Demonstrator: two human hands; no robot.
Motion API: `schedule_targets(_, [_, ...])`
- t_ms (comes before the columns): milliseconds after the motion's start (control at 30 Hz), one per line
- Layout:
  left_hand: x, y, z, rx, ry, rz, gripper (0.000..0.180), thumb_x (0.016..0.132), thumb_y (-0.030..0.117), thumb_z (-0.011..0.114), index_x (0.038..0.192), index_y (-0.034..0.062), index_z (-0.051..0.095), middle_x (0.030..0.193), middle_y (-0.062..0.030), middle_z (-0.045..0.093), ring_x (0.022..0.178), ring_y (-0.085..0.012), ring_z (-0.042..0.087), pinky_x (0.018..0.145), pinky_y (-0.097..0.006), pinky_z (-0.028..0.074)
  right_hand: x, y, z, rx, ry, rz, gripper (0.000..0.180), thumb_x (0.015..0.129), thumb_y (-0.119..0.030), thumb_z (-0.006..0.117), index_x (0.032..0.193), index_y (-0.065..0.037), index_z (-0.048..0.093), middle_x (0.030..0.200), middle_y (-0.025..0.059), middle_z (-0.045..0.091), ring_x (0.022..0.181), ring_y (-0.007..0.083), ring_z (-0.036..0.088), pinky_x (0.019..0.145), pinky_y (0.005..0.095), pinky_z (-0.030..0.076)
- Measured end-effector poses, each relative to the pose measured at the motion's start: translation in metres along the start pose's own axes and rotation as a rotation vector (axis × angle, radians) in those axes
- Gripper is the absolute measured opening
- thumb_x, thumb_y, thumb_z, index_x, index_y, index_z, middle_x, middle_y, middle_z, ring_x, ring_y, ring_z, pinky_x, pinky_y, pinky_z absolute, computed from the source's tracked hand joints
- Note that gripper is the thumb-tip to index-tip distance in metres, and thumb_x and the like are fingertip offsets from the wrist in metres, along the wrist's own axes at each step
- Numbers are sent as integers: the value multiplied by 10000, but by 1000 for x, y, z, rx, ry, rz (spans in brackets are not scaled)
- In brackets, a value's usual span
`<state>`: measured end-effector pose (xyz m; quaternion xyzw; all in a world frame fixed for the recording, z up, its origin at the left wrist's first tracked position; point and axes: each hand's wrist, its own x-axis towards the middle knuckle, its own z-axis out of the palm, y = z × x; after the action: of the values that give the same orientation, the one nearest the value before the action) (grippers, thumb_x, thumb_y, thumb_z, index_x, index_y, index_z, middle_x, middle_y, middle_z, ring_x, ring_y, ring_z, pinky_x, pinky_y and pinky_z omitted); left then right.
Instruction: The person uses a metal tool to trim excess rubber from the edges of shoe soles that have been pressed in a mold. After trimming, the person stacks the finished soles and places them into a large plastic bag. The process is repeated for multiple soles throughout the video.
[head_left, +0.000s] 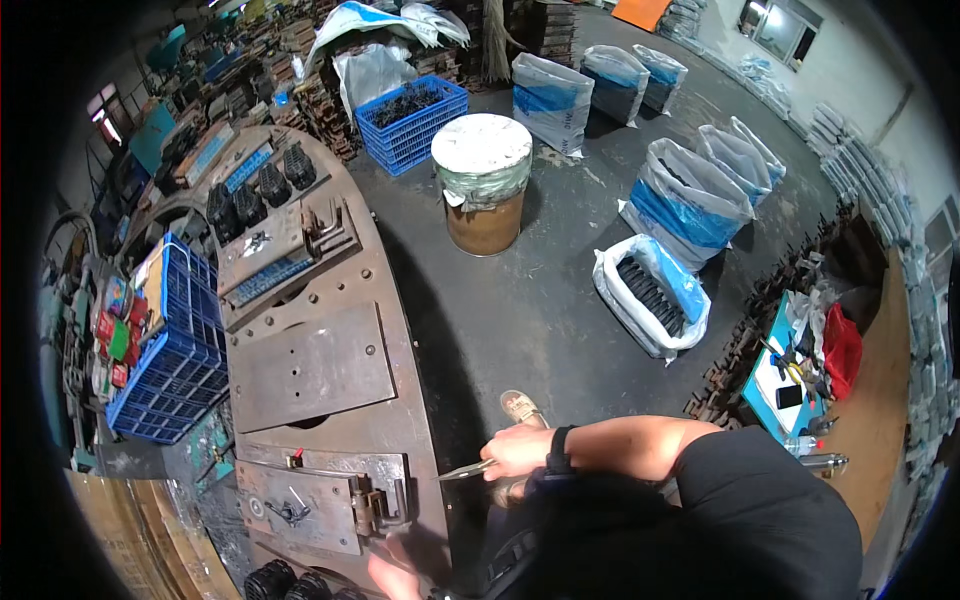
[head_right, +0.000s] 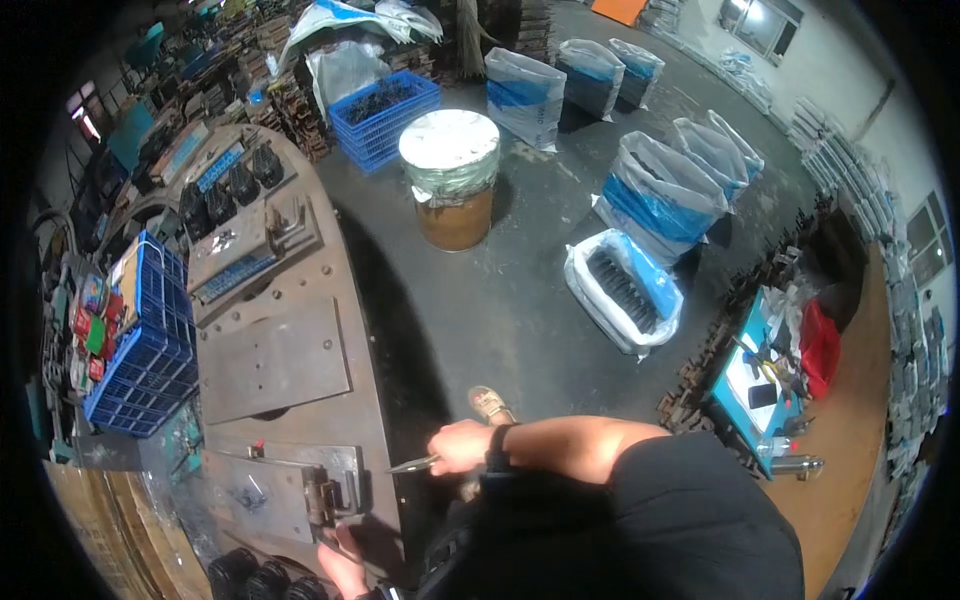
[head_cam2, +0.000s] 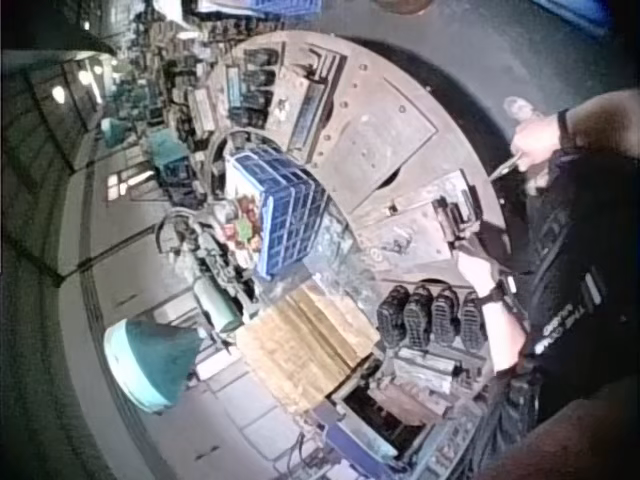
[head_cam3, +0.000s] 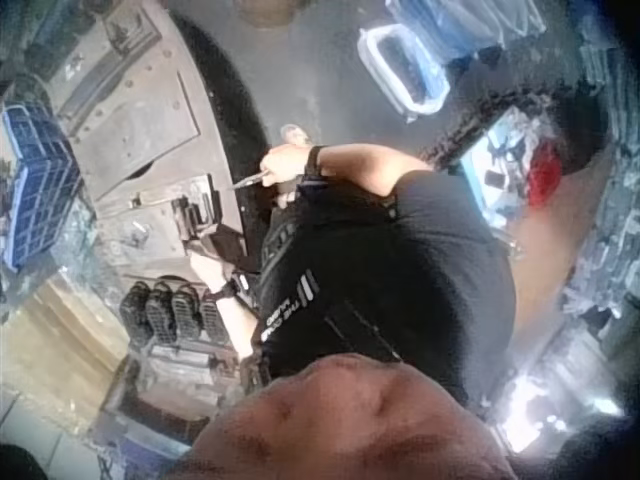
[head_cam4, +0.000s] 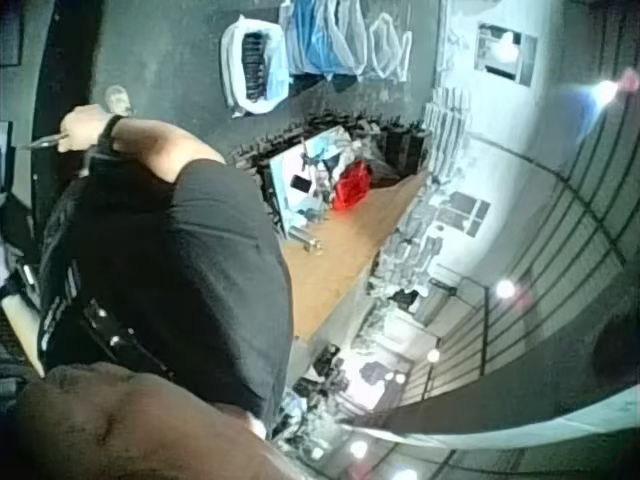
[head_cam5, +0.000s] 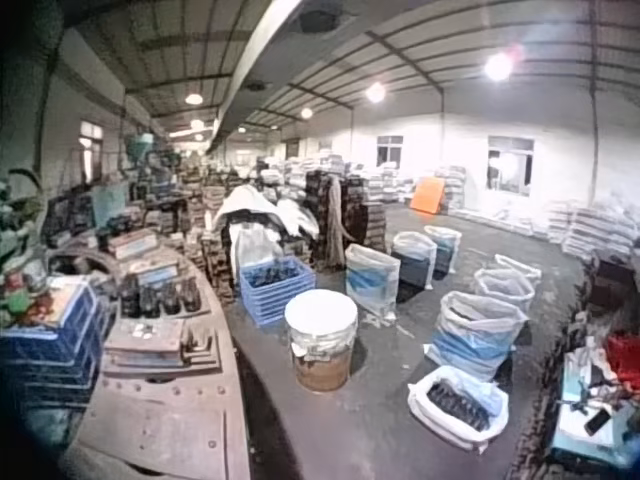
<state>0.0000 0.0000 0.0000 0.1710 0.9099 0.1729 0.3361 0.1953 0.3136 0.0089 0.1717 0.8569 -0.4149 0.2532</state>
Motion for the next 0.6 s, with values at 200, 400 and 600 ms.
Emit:
schedule_targets(200, [5, 45, 44, -23, 497, 608, 391, 1040, 200, 509, 1308, -80, 558, 1244, -284, 594, 1158, -445, 581, 1004, -514, 466, -32, 46, -12, 9, 79, 54, 377, 955, -414, 680, 1130, -86, 744, 1051, 169, 756, 1079, 375, 700, 939, 513, 524])
schedule_targets(400, [37, 65, 63, -49, 368, 283, 430, 1036, 304, 531, 1143, -92, 661, 1042, -283, 694, 986, -442, 669, 857, -482, 518, -24, 87, -54, -23, 95, 57, 408, 957, -441, 667, 1169, -97, 725, 1089, 185, 739, 1086, 387, 696, 932, 526, 533])
schedule_targets(600, [19, 81, 42, -327, 297, 61, 363, 994, 338, 628, 1093, -3, 703, 933, -265, 718, 885, -388, 712, 809, -461, 538, 18, 94, -100, -106, -52, 1, 446, 962, -515, 643, 1197, -147, 731, 1067, 155, 763, 1072, 376, 709, 921, 512, 549])
